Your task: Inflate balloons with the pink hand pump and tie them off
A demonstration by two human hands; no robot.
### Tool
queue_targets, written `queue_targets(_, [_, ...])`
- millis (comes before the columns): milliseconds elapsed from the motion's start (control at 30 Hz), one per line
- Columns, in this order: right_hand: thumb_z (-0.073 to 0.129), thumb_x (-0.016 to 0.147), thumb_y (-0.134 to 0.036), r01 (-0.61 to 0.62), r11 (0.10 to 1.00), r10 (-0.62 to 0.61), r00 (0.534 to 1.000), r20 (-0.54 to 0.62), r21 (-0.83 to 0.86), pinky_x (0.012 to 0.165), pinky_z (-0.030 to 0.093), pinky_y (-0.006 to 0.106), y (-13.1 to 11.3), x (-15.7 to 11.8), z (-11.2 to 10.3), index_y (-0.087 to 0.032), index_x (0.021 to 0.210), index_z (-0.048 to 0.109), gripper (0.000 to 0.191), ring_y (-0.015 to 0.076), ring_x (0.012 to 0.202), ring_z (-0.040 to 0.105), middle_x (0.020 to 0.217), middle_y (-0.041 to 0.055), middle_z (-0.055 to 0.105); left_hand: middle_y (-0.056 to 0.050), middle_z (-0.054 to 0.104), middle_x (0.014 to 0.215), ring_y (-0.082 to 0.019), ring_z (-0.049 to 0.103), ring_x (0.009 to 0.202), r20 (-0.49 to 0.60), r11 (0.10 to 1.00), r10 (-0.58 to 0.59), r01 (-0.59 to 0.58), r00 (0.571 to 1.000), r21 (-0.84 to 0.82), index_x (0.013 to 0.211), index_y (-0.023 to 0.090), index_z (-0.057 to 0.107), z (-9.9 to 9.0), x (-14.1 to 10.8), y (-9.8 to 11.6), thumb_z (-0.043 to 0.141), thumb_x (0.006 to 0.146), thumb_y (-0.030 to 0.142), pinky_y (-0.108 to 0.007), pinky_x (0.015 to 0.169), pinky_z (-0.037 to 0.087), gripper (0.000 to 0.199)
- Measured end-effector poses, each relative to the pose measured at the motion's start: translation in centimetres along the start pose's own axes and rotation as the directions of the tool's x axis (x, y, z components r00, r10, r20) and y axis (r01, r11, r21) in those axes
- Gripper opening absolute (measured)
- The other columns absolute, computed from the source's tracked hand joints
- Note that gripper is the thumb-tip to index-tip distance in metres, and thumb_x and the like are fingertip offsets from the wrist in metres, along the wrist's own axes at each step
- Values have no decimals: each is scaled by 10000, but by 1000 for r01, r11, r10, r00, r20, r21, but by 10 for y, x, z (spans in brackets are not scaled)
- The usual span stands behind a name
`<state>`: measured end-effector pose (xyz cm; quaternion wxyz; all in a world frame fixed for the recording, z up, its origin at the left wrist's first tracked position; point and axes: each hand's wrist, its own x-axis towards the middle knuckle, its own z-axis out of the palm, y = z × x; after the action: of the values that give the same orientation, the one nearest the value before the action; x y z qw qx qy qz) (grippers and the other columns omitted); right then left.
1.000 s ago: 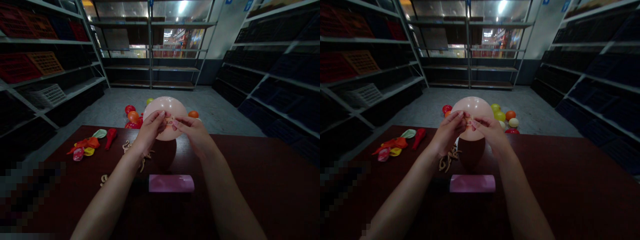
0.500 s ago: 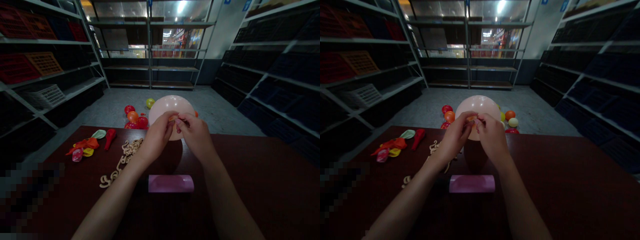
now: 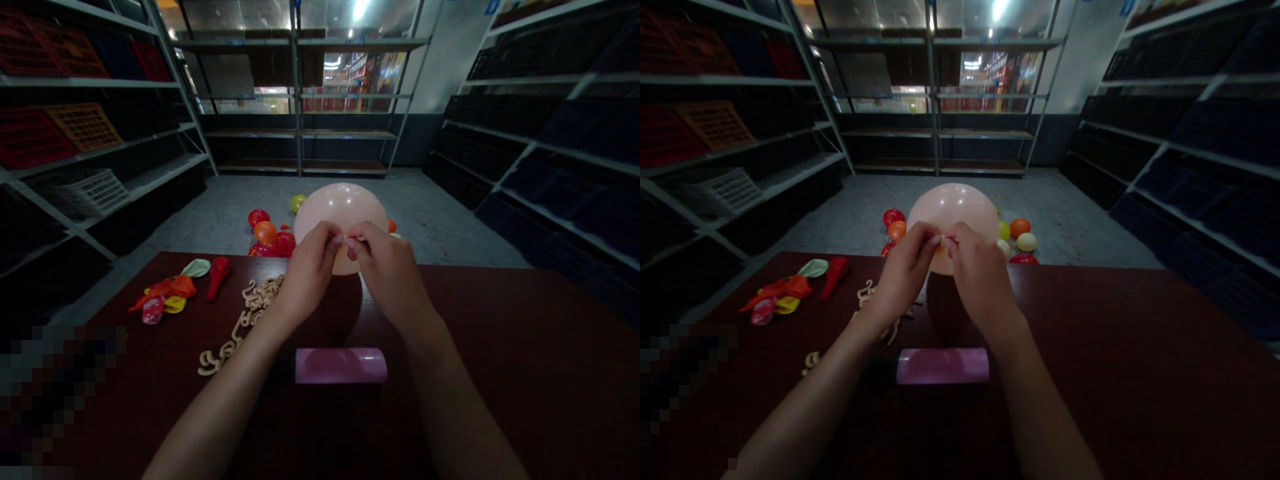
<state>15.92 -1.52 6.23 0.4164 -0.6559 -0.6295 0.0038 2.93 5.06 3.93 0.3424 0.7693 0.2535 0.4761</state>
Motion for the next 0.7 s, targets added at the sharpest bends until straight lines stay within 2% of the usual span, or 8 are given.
queue_targets(300, [482, 962, -201, 79, 997, -78, 996, 42, -15, 678, 350, 299, -9, -2, -5, -217, 870, 671, 210, 170, 723, 589, 816, 36, 701, -35, 630, 876, -165, 563, 823, 7, 983, -138, 138, 990, -125, 868, 199, 571, -2, 1, -4, 534, 980, 226, -289, 754, 431, 120])
queue_targets(567, [489, 979, -253, 69, 998, -68, 991, 116, -7, 684, 366, 296, 0, -1, -12, -222, 844, 685, 240, 170, 717, 612, 772, 26, 696, -25, 610, 838, -169, 563, 812, 24, 987, -137, 138, 990, -78, 861, 199, 562, -1, 1, -1, 539, 975, 199, -289, 752, 432, 116])
queue_targets(700, [481, 989, -271, 91, 996, -91, 988, 127, 5, 686, 383, 294, 2, -2, -10, -225, 875, 709, 259, 168, 718, 628, 788, 29, 716, -37, 601, 836, -178, 559, 812, 90, 998, -57, 55, 994, 20, 860, 203, 544, -7, 0, -2, 511, 988, 202, -307, 750, 430, 132])
